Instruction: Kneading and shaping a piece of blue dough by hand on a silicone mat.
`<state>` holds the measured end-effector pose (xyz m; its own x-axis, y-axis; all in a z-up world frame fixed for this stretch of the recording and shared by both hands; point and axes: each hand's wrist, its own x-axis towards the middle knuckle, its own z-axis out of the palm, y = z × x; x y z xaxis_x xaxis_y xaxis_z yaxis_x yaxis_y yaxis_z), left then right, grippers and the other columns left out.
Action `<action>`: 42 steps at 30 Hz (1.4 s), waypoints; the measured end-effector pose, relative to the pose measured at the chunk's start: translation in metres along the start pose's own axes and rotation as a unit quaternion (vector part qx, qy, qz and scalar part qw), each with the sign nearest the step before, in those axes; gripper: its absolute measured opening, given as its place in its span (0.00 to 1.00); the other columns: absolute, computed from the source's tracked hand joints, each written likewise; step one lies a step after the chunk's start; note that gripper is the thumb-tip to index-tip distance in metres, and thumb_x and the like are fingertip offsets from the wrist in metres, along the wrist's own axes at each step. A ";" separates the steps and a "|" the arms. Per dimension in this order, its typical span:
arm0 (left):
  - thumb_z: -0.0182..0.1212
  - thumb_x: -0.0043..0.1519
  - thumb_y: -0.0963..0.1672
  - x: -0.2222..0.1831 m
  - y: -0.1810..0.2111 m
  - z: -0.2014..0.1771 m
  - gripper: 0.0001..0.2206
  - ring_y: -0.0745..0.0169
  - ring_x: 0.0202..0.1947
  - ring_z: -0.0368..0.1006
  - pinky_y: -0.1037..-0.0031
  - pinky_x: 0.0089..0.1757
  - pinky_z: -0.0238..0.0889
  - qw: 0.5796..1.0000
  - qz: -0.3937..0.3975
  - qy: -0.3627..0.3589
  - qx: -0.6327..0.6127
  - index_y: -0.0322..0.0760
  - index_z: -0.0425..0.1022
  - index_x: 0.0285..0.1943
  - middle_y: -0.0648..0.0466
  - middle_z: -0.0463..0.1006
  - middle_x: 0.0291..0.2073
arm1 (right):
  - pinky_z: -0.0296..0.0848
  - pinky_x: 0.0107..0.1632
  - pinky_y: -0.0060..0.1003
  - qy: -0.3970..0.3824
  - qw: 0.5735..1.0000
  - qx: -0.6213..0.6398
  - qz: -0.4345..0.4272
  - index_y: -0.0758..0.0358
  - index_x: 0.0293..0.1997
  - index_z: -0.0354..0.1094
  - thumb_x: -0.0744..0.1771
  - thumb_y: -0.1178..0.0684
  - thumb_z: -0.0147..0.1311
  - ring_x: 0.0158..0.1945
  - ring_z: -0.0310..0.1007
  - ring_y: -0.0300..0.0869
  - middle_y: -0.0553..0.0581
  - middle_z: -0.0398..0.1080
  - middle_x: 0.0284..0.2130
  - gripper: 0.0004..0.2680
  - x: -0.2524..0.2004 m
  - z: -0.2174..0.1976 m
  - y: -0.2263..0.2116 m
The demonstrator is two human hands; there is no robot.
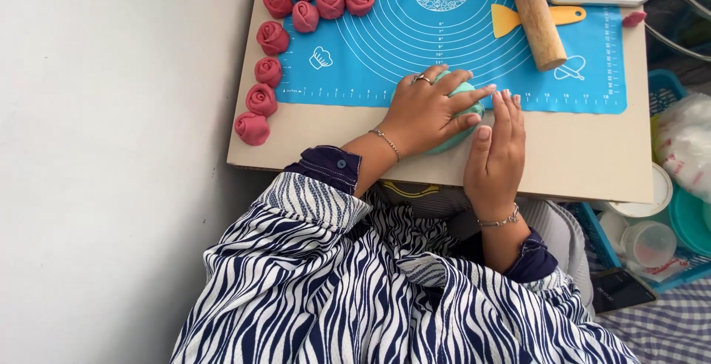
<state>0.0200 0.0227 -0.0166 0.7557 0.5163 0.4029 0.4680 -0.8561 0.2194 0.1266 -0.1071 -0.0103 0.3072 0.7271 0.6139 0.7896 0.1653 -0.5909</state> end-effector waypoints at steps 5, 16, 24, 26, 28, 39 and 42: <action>0.36 0.67 0.64 -0.024 0.007 -0.011 0.25 0.38 0.72 0.58 0.36 0.61 0.58 1.000 -0.003 -0.029 0.008 0.72 0.64 0.71 0.60 0.63 0.71 | 0.53 0.69 0.62 0.012 1.000 0.014 0.017 0.75 0.69 0.58 0.75 0.47 0.31 0.70 0.53 0.71 0.77 0.60 0.63 0.20 -0.003 -0.002 0.002; 0.39 0.70 0.62 -0.083 0.018 -0.030 0.29 0.35 0.79 0.39 0.35 0.67 0.40 0.997 -0.015 -0.026 -0.067 0.64 0.54 0.80 0.55 0.47 0.80 | 0.56 0.68 0.59 0.019 0.999 0.010 0.043 0.69 0.68 0.59 0.75 0.44 0.29 0.69 0.56 0.67 0.72 0.63 0.61 0.20 -0.001 -0.003 -0.002; 0.37 0.69 0.61 -0.106 0.030 -0.060 0.30 0.33 0.76 0.45 0.29 0.64 0.38 0.994 -0.037 -0.100 -0.032 0.61 0.53 0.81 0.50 0.50 0.79 | 0.58 0.67 0.59 0.012 0.998 0.009 0.053 0.66 0.68 0.59 0.75 0.44 0.29 0.69 0.57 0.65 0.70 0.65 0.59 0.19 -0.001 -0.004 -0.004; 0.36 0.69 0.61 -0.107 0.029 -0.072 0.30 0.34 0.76 0.46 0.27 0.63 0.37 0.992 -0.035 -0.119 -0.024 0.60 0.53 0.80 0.50 0.52 0.78 | 0.58 0.67 0.59 0.015 0.998 0.009 0.054 0.66 0.67 0.60 0.75 0.43 0.30 0.68 0.58 0.65 0.70 0.65 0.59 0.19 0.000 -0.004 -0.005; 0.35 0.70 0.61 -0.107 0.027 -0.080 0.29 0.34 0.75 0.48 0.25 0.62 0.35 0.990 -0.036 -0.138 -0.017 0.60 0.54 0.80 0.50 0.53 0.78 | 0.59 0.66 0.59 0.013 0.998 0.008 0.055 0.65 0.67 0.60 0.75 0.43 0.30 0.68 0.59 0.65 0.70 0.65 0.59 0.19 -0.002 -0.004 -0.004; 0.43 0.72 0.52 -0.038 0.016 -0.090 0.22 0.53 0.58 0.66 0.52 0.57 0.48 0.981 -0.151 0.119 -0.020 0.44 0.70 0.70 0.48 0.60 0.69 | 0.62 0.65 0.54 0.019 1.000 -0.003 0.018 0.74 0.60 0.64 0.74 0.50 0.37 0.67 0.62 0.65 0.72 0.69 0.57 0.15 0.000 -0.007 -0.010; 0.41 0.70 0.55 -0.005 0.007 -0.072 0.23 0.49 0.62 0.63 0.52 0.55 0.51 0.991 -0.104 0.086 0.016 0.42 0.76 0.62 0.48 0.71 0.61 | 0.62 0.65 0.54 0.021 1.000 -0.006 0.021 0.73 0.60 0.64 0.74 0.50 0.36 0.66 0.63 0.65 0.72 0.70 0.56 0.15 -0.001 -0.007 -0.009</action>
<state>-0.0137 0.0128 0.0468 0.5535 0.6673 0.4984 0.6211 -0.7294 0.2868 0.1225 -0.1135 -0.0016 0.3615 0.7049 0.6102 0.7816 0.1277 -0.6106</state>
